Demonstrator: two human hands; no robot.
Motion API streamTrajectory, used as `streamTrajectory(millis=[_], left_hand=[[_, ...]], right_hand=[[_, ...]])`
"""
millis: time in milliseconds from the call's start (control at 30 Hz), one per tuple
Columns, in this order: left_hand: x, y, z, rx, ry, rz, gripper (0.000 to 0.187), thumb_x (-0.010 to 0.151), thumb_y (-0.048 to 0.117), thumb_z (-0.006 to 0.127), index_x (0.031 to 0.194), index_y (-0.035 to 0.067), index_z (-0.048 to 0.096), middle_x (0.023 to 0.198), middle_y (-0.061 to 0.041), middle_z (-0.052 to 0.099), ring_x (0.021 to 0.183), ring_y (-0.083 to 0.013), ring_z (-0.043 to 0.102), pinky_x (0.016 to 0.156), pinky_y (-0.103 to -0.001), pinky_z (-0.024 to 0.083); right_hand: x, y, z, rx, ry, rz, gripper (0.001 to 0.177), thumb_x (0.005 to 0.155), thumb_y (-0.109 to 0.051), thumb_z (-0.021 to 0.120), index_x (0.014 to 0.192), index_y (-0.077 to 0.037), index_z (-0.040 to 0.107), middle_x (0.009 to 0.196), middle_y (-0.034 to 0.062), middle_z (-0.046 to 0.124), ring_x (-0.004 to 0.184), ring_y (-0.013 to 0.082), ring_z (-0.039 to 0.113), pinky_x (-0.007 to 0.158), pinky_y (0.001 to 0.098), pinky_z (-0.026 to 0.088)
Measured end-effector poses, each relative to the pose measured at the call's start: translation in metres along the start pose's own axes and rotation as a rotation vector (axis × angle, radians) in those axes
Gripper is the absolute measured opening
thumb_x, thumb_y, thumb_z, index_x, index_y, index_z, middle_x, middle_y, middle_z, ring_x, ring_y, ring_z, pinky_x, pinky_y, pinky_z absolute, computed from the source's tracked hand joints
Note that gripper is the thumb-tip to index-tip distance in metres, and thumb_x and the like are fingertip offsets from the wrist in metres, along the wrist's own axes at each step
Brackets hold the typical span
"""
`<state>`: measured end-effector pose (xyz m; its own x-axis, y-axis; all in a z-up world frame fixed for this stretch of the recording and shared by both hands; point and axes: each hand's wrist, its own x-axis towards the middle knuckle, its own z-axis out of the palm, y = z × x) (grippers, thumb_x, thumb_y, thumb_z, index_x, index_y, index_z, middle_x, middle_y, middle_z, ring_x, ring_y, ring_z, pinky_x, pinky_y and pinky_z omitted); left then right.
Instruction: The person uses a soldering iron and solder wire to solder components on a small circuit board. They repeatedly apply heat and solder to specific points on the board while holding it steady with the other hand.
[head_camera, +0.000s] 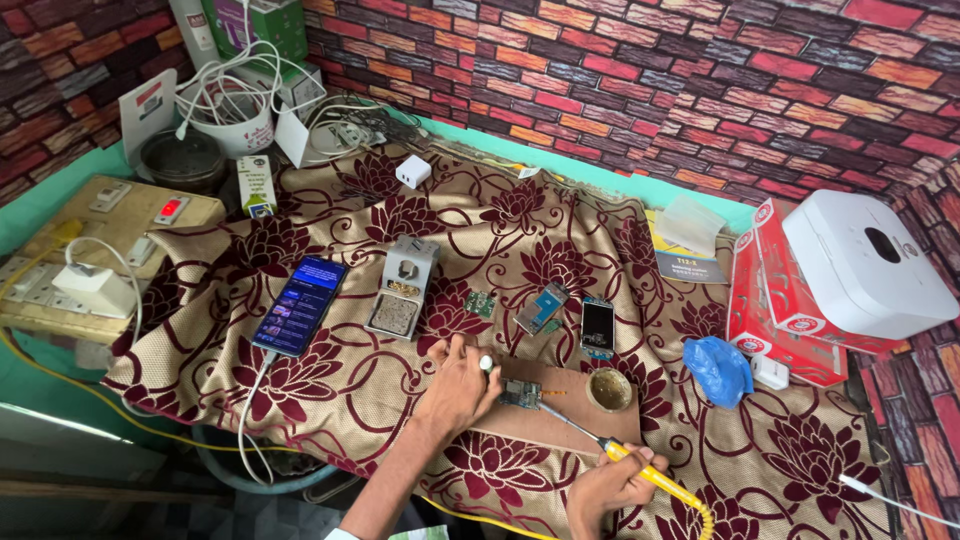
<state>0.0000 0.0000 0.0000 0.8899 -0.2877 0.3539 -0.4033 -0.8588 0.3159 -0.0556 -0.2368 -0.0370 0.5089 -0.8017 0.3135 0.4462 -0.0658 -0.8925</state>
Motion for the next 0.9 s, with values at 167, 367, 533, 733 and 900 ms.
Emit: streamTrajectory(millis=[167,367,533,733,900], left_hand=[[0.001,0.006,-0.012,0.048,0.057,0.012,0.037,0.108,0.036,0.043,0.106,0.001,0.058,0.083,-0.014,0.059,0.101,-0.0305,0.044,0.097,-0.056,0.030],[0.001,0.007,-0.015,0.088,0.166,0.069,0.035,0.105,0.035,0.047,0.102,0.002,0.059,0.085,-0.015,0.055,0.100,-0.0314,0.045,0.091,-0.057,0.031],[0.001,0.005,-0.009,0.071,0.138,0.044,0.036,0.105,0.035,0.048,0.104,0.000,0.057,0.085,-0.015,0.055,0.102,-0.0307,0.046,0.094,-0.057,0.032],[0.000,0.005,-0.007,0.047,0.208,0.094,0.033,0.105,0.032,0.051,0.102,0.000,0.056,0.091,-0.014,0.057,0.102,-0.0321,0.047,0.093,-0.057,0.033],[0.000,0.007,-0.011,0.036,0.271,0.081,0.032,0.103,0.034,0.051,0.101,0.002,0.057,0.088,-0.014,0.057,0.104,-0.0312,0.047,0.095,-0.057,0.033]], right_hand=[[0.000,-0.025,0.013,-0.025,0.039,0.003,0.023,0.110,-0.014,0.041,0.089,-0.005,0.041,0.080,0.0025,0.046,0.058,0.0073,0.041,0.049,0.0185,0.034],[0.000,-0.036,0.020,-0.057,0.061,0.000,0.020,0.106,-0.012,0.041,0.088,-0.004,0.042,0.082,0.0018,0.047,0.061,0.0064,0.043,0.049,0.0191,0.037],[-0.002,-0.034,0.019,-0.150,0.039,-0.086,0.030,0.110,-0.015,0.044,0.084,-0.002,0.043,0.076,0.0053,0.046,0.056,0.0089,0.043,0.049,0.0221,0.038],[-0.001,-0.032,0.017,-0.167,0.010,-0.173,0.032,0.111,-0.012,0.045,0.081,0.000,0.043,0.074,0.0061,0.046,0.056,0.0100,0.045,0.050,0.0226,0.039],[0.000,-0.035,0.016,-0.190,0.000,-0.170,0.025,0.108,-0.010,0.043,0.084,-0.001,0.045,0.074,0.0063,0.049,0.053,0.0101,0.044,0.046,0.0230,0.039]])
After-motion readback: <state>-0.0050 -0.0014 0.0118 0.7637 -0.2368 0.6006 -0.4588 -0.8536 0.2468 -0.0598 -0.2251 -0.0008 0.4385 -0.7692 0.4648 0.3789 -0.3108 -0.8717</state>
